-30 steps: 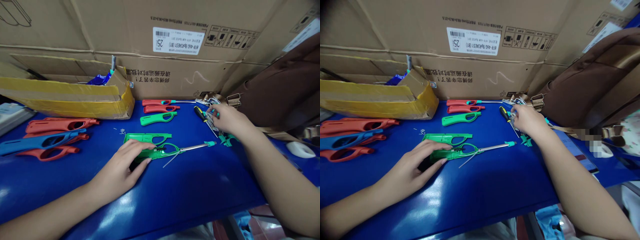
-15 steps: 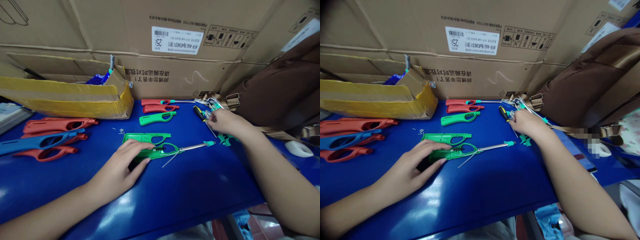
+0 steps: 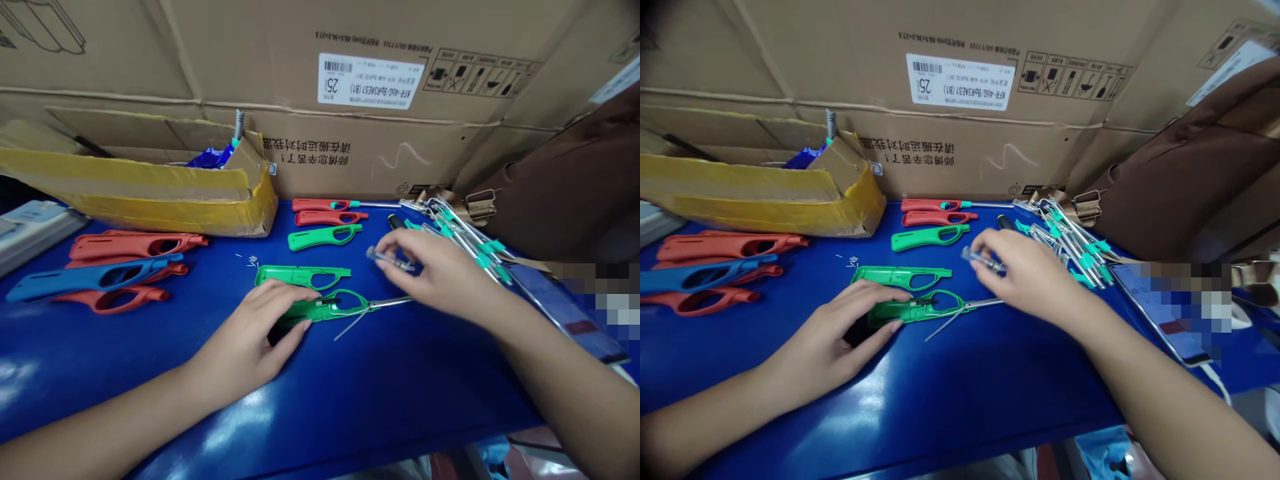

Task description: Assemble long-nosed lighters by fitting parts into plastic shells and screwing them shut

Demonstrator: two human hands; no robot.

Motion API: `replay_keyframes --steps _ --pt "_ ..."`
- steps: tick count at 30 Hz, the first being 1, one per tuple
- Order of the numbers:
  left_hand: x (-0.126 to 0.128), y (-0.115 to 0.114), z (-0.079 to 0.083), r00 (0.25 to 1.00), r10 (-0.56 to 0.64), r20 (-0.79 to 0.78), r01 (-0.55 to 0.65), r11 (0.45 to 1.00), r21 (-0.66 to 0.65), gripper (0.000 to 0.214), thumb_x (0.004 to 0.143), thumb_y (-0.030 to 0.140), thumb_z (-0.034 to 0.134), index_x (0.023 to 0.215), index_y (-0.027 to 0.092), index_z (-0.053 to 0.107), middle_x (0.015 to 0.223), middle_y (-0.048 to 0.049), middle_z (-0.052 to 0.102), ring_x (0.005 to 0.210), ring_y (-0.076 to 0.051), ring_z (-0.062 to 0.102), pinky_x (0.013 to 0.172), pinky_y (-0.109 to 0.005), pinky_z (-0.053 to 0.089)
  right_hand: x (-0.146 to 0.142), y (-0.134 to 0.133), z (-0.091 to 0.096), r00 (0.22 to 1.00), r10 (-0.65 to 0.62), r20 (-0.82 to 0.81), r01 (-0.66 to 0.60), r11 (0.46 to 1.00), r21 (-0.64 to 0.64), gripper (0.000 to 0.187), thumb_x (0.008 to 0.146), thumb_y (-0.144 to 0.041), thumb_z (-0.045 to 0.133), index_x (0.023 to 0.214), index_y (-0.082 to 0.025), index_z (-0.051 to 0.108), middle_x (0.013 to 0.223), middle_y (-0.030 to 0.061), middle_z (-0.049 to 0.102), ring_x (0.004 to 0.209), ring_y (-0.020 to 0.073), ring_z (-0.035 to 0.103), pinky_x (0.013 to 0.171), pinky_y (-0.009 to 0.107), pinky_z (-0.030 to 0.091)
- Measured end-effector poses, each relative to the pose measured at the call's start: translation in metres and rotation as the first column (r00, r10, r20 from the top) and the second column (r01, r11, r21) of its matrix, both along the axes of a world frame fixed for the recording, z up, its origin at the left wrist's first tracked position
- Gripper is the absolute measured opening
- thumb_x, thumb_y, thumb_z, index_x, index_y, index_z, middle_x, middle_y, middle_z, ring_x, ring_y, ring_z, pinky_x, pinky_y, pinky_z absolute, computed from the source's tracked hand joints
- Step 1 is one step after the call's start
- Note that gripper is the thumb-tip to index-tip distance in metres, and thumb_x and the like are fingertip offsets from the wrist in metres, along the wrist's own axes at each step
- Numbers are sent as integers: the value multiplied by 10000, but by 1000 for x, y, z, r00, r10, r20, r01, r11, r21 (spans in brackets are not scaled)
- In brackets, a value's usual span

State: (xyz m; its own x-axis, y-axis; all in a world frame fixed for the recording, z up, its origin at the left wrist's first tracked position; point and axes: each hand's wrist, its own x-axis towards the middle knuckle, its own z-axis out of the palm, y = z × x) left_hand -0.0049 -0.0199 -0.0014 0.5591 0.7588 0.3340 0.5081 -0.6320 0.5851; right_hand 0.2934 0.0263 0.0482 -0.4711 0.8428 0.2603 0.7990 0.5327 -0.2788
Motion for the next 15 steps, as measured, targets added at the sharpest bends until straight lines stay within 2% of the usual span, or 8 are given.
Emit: replay_keyframes --steps 2,5,10,15 --pt "1 -2 2 1000 17 15 -17 1000 10 300 962 202 639 1258 229 591 1179 -33 694 1110 -195 606 990 -353 488 -20 -15 -9 983 183 -24 -183 983 5 120 984 -269 567 1060 -222 647 993 39 708 956 210 624 802 331 462" --pt "4 -6 4 999 15 35 -15 1000 9 330 928 261 709 1236 216 600 1175 -41 696 1110 -203 606 988 -354 486 -40 -34 -22 938 337 -76 -341 939 -39 135 1012 -304 566 1093 -215 628 1016 29 715 946 199 604 846 347 446" --pt "6 -9 6 997 -52 58 51 999 12 302 912 243 744 1190 215 631 1075 -19 727 1052 -195 612 955 -341 478 -48 -46 -30 897 399 -190 -418 906 -73 95 992 -282 619 1050 -217 583 986 2 701 918 173 592 820 333 407" --pt "5 -8 5 990 -123 74 123 992 3 193 936 160 704 1117 223 677 1022 9 750 997 -170 618 935 -326 469 -46 -43 -32 888 409 -209 -433 898 -80 93 1007 -294 602 1055 -216 584 971 -6 696 896 162 581 795 329 386"
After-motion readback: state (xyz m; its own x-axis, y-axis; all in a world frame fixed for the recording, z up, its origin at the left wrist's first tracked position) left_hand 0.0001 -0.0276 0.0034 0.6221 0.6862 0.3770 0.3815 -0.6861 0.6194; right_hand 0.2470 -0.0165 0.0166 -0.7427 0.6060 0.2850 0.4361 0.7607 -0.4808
